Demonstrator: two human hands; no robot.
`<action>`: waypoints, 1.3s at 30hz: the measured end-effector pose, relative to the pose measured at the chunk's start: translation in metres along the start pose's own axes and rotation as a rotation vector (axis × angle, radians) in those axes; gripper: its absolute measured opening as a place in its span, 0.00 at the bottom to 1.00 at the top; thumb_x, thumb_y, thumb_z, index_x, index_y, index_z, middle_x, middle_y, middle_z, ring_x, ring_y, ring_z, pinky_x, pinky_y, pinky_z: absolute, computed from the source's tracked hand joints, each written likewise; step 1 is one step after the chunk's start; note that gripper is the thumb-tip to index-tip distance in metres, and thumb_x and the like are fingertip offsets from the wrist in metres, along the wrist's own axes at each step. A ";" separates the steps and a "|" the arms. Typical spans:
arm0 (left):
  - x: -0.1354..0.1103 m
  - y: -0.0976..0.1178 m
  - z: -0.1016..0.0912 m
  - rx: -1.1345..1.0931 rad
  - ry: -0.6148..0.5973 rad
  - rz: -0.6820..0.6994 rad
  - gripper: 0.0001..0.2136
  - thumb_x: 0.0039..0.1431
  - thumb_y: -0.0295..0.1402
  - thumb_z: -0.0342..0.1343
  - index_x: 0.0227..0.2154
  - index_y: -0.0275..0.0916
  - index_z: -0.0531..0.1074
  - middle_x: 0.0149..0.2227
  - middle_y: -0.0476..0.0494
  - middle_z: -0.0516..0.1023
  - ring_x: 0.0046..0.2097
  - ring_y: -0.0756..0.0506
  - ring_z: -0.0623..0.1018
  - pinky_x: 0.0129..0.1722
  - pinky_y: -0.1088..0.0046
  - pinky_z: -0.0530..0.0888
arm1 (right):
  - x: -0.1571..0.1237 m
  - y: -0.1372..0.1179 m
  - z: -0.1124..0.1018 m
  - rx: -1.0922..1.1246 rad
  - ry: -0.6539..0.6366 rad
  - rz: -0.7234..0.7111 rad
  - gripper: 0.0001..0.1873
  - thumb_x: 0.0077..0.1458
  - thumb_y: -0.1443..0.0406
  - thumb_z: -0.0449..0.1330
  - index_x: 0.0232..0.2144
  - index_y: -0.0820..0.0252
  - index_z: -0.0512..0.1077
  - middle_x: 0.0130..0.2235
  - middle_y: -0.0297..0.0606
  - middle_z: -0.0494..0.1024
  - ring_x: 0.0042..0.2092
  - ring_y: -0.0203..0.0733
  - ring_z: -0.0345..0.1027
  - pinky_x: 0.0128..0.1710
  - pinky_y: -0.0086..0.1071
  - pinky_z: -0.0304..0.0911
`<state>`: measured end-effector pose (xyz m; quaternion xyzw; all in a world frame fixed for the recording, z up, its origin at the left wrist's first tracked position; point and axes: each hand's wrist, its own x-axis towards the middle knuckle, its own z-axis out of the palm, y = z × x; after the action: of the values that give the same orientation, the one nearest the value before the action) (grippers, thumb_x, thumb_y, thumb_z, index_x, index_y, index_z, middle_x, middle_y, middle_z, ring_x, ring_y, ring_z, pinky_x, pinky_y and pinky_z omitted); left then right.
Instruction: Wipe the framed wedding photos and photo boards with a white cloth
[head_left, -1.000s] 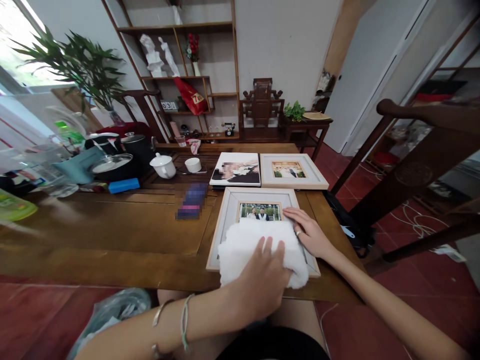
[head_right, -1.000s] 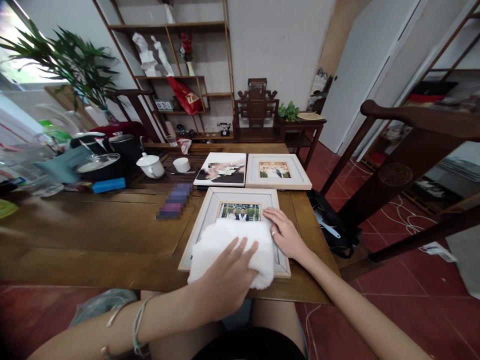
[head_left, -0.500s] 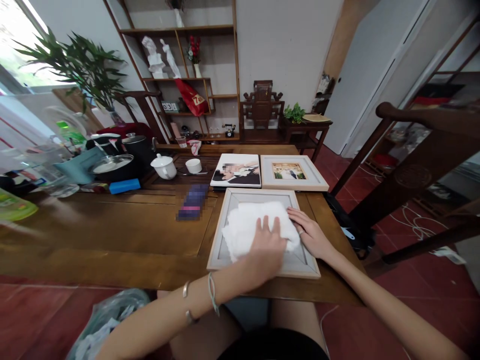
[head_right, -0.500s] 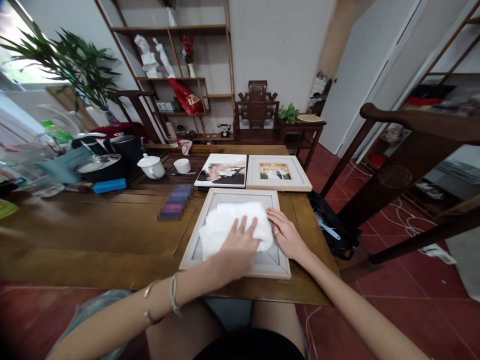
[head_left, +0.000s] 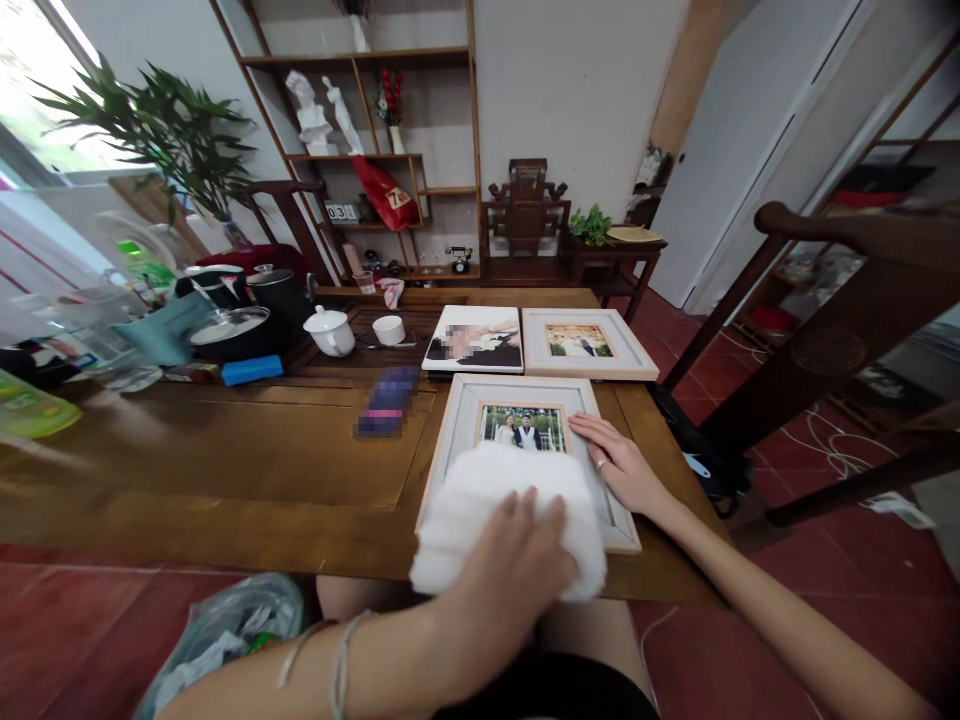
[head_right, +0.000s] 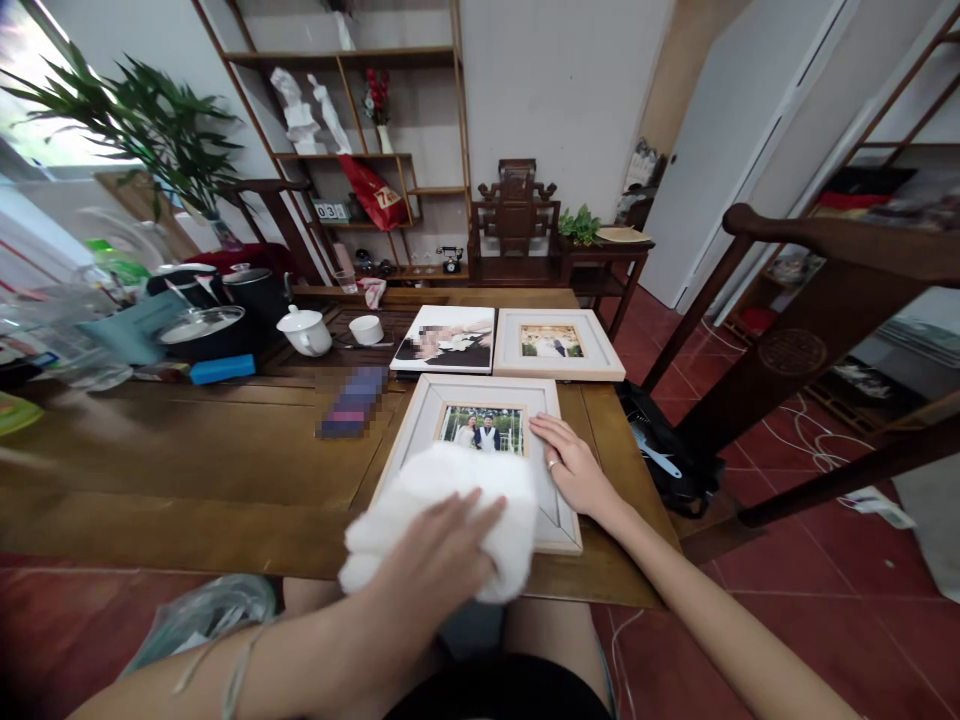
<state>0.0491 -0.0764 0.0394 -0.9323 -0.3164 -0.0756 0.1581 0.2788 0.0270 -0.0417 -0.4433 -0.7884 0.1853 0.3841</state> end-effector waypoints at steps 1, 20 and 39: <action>-0.001 -0.019 -0.006 0.000 -0.055 -0.058 0.05 0.56 0.27 0.58 0.31 0.42 0.78 0.55 0.44 0.72 0.53 0.37 0.75 0.46 0.61 0.75 | 0.000 0.000 0.000 -0.001 0.000 -0.007 0.22 0.57 0.70 0.49 0.52 0.54 0.71 0.55 0.41 0.72 0.60 0.48 0.61 0.61 0.55 0.54; -0.052 -0.040 0.025 -0.232 -0.174 -0.138 0.05 0.52 0.35 0.62 0.28 0.39 0.78 0.63 0.38 0.61 0.64 0.31 0.57 0.62 0.47 0.55 | -0.001 -0.001 0.001 -0.015 0.004 -0.008 0.24 0.55 0.72 0.49 0.52 0.56 0.71 0.55 0.42 0.72 0.60 0.48 0.61 0.61 0.54 0.55; 0.005 -0.039 0.033 -0.145 -0.197 -0.057 0.16 0.65 0.41 0.47 0.41 0.39 0.77 0.62 0.33 0.62 0.62 0.32 0.62 0.56 0.50 0.63 | 0.000 -0.002 0.003 -0.017 0.009 -0.018 0.25 0.54 0.72 0.48 0.53 0.55 0.70 0.55 0.42 0.72 0.59 0.48 0.61 0.61 0.54 0.55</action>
<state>0.0305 -0.0332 0.0190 -0.9349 -0.3504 -0.0108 0.0560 0.2751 0.0259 -0.0424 -0.4404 -0.7922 0.1730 0.3854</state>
